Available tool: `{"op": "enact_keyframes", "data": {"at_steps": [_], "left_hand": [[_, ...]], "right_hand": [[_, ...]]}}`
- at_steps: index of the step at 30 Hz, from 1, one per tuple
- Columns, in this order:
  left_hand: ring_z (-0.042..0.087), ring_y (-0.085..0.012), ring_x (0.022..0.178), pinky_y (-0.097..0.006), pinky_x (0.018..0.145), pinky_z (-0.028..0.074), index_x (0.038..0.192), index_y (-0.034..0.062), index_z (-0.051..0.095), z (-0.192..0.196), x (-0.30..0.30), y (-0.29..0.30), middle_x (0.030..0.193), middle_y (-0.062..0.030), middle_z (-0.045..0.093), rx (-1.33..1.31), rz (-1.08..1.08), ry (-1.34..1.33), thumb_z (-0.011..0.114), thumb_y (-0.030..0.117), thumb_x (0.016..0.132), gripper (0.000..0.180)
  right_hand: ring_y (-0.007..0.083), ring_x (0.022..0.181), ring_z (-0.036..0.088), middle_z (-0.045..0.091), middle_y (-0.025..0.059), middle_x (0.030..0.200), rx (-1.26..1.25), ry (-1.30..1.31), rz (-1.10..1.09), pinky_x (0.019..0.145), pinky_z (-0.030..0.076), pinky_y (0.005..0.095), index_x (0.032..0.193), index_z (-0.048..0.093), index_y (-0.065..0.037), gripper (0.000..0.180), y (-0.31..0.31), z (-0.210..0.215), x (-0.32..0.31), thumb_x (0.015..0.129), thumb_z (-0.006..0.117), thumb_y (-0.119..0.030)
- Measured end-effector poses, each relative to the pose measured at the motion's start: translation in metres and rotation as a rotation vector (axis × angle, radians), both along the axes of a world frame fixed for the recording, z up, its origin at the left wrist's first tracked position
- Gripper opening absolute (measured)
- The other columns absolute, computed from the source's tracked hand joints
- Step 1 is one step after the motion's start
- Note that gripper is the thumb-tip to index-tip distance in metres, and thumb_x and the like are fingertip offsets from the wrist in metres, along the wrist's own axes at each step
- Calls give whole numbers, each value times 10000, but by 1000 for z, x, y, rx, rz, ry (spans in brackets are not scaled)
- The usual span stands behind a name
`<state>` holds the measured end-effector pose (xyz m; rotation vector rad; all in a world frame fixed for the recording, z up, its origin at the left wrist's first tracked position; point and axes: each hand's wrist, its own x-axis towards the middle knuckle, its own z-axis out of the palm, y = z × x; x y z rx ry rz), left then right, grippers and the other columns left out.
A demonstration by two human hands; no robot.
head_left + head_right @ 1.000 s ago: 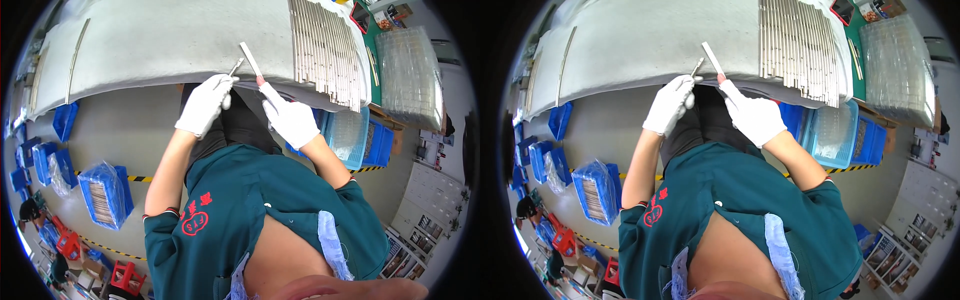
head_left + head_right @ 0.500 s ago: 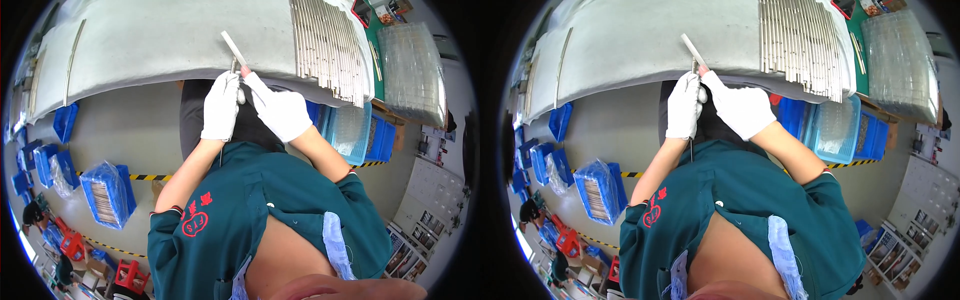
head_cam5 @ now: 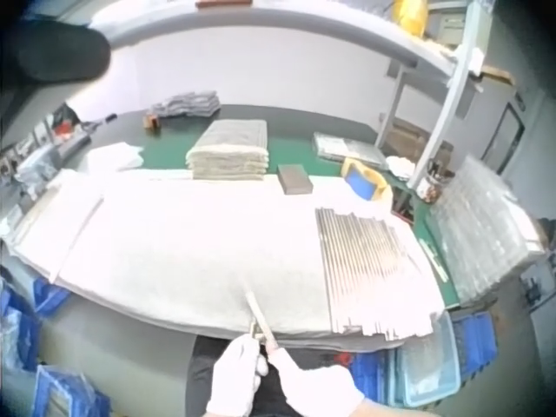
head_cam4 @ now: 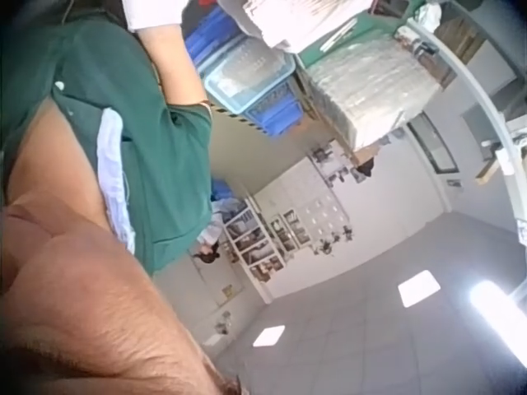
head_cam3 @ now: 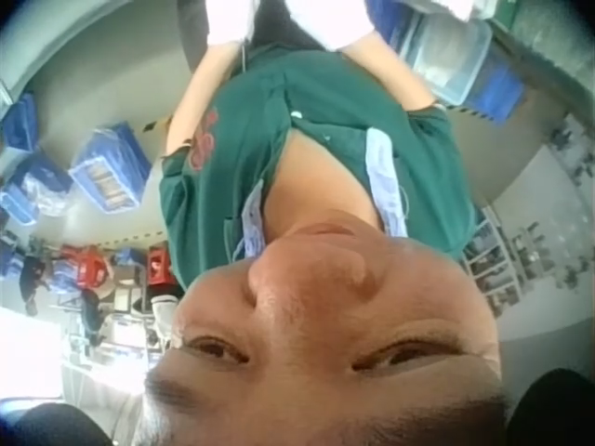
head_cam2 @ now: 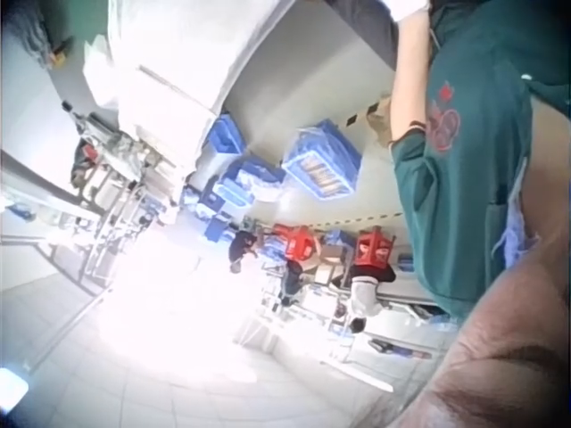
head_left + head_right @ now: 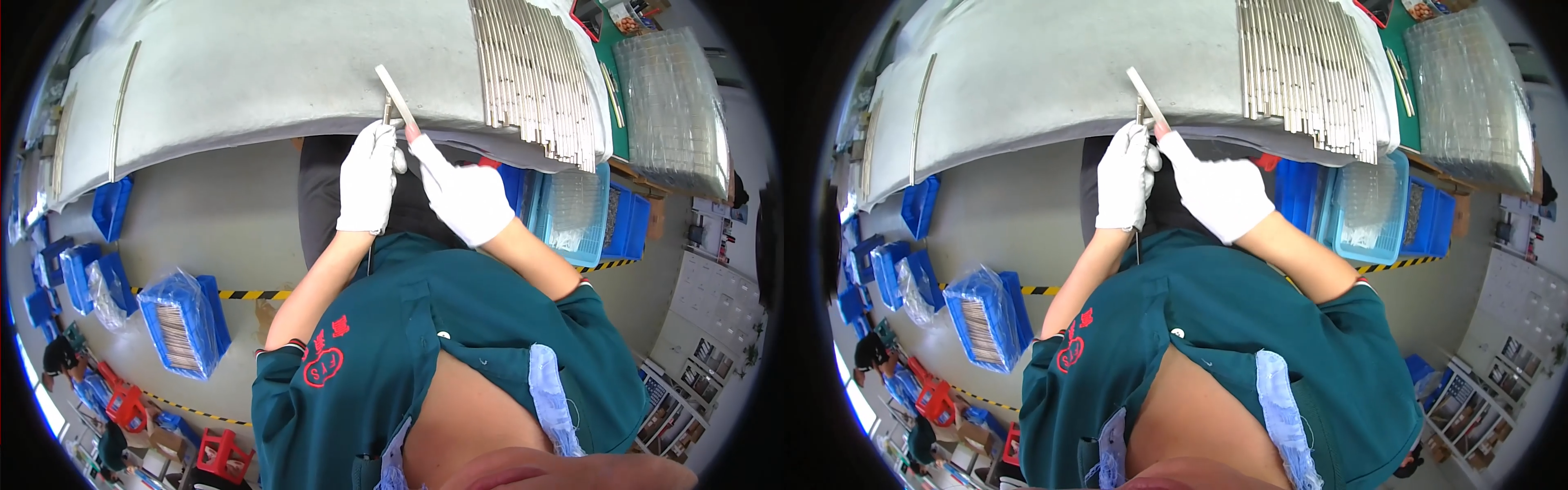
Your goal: Manually filing the ends of thin metal rods to smooth them in a workshop environment.
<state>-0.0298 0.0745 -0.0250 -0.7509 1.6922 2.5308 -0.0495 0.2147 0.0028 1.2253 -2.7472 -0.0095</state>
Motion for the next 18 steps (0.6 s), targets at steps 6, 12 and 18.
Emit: {"op": "enact_keyframes", "data": {"at_steps": [6,12,18], "left_hand": [[317,-8,448,-171,411,259,1103,39,569,8,0,-3,623,33,499,20,-50,-4,454,175,946,238],[302,-18,414,-186,372,223,1093,40,556,6,1,-3,611,31,488,20,-30,-20,457,188,947,231],[323,-14,433,-172,399,259,1090,30,549,7,0,-6,625,25,505,22,-48,-32,456,179,944,228]], "right_hand": [[193,394,490,462,104,1336,-181,5,21,406,417,321,1115,574,7,360,3,-17,-30,766,554,-78],[137,367,457,508,64,1301,-29,2,19,378,384,281,1200,560,-57,459,7,-2,1,741,565,-79],[183,431,519,567,63,1208,-209,-182,-54,421,431,305,1288,470,-34,551,-14,-4,-20,747,564,-81]]}}
